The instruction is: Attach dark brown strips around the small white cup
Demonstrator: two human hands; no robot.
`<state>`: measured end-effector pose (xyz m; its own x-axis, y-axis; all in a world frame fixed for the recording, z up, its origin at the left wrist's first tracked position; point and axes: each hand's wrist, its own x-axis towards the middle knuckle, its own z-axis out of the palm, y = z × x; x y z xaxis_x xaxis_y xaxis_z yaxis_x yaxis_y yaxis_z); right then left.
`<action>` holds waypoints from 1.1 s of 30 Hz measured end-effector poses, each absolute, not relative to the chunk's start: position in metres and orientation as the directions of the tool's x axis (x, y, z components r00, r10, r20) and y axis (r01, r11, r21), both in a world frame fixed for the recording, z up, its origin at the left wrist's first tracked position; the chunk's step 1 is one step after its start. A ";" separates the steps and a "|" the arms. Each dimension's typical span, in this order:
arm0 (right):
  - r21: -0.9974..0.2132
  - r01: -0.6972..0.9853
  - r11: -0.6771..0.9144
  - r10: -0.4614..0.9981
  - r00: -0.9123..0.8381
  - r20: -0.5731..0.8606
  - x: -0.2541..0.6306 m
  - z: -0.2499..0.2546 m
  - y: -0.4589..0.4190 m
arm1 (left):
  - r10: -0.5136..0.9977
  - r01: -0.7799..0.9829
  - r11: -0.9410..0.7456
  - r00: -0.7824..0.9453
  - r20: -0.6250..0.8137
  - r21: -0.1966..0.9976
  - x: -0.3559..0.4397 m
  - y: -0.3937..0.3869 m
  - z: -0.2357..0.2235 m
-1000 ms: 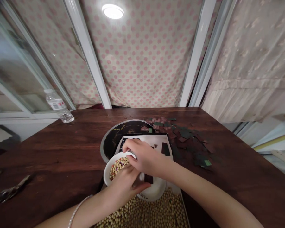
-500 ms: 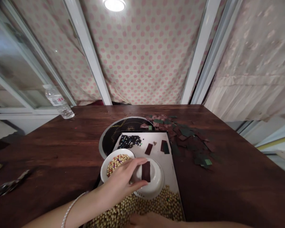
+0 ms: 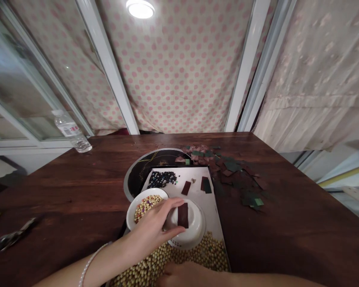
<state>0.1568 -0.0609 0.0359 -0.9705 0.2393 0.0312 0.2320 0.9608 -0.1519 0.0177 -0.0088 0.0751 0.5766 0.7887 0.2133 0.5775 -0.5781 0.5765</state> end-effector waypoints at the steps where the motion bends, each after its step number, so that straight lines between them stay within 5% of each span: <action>1: -0.160 0.228 0.961 0.234 -0.972 0.024 0.156 0.039 -0.061 | 0.789 0.577 -0.579 0.575 0.216 0.576 0.018 -0.009 0.075; 6: -0.296 0.294 0.909 0.315 -0.949 0.026 0.163 0.068 -0.058 | 0.782 0.566 -0.591 0.576 0.237 0.574 0.017 -0.008 0.073; 13: -0.623 0.482 0.617 0.668 -0.738 0.091 0.205 0.119 -0.039 | 0.751 0.506 -0.609 0.616 0.239 0.611 0.015 -0.008 0.075; 20: -0.652 0.558 0.514 0.799 -0.588 0.127 0.218 0.102 0.002 | 0.801 0.575 -0.556 0.564 0.202 0.600 0.020 -0.009 0.079; 33: -0.710 0.489 0.508 0.795 -0.582 0.168 0.210 0.087 0.006 | 0.795 0.545 -0.546 0.576 0.189 0.637 0.021 -0.008 0.082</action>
